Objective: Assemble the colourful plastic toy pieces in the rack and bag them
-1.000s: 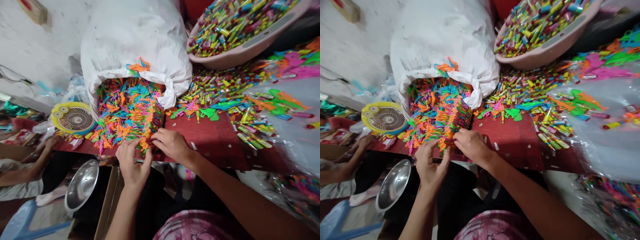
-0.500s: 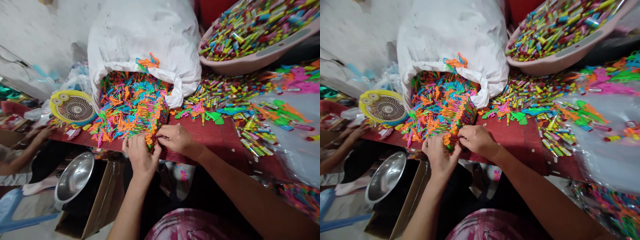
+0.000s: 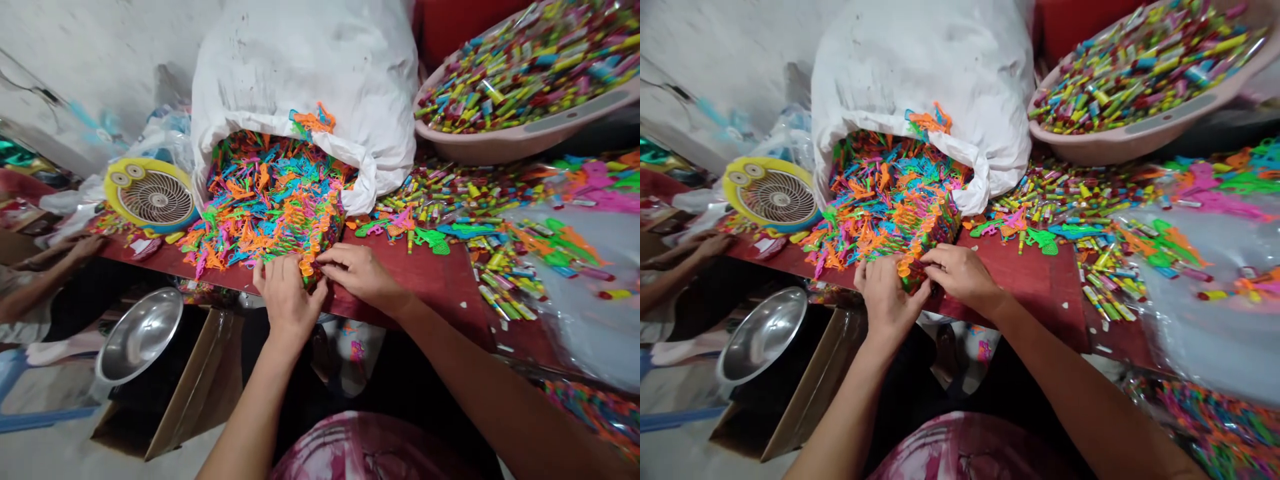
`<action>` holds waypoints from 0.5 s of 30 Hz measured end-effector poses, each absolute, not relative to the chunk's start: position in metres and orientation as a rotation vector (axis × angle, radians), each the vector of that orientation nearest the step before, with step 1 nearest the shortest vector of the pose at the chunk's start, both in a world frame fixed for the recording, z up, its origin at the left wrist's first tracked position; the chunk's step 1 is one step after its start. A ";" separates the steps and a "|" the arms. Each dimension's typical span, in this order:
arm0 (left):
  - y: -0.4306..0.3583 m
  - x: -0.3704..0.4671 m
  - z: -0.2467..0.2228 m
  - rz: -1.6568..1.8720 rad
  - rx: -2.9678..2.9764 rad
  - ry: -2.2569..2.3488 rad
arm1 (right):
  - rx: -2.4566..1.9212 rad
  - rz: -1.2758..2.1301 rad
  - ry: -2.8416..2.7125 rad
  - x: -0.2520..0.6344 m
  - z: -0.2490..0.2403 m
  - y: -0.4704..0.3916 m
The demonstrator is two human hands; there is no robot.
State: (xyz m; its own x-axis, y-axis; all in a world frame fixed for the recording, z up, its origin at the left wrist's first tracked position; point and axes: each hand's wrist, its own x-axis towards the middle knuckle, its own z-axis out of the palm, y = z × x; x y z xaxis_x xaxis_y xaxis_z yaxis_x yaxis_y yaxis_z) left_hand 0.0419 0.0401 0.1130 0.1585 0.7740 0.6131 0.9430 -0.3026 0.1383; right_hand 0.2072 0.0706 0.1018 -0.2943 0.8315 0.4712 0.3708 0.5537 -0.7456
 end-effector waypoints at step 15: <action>0.039 0.053 0.112 -0.849 -2.128 -1.814 | -0.973 0.503 -2.162 0.212 0.116 0.080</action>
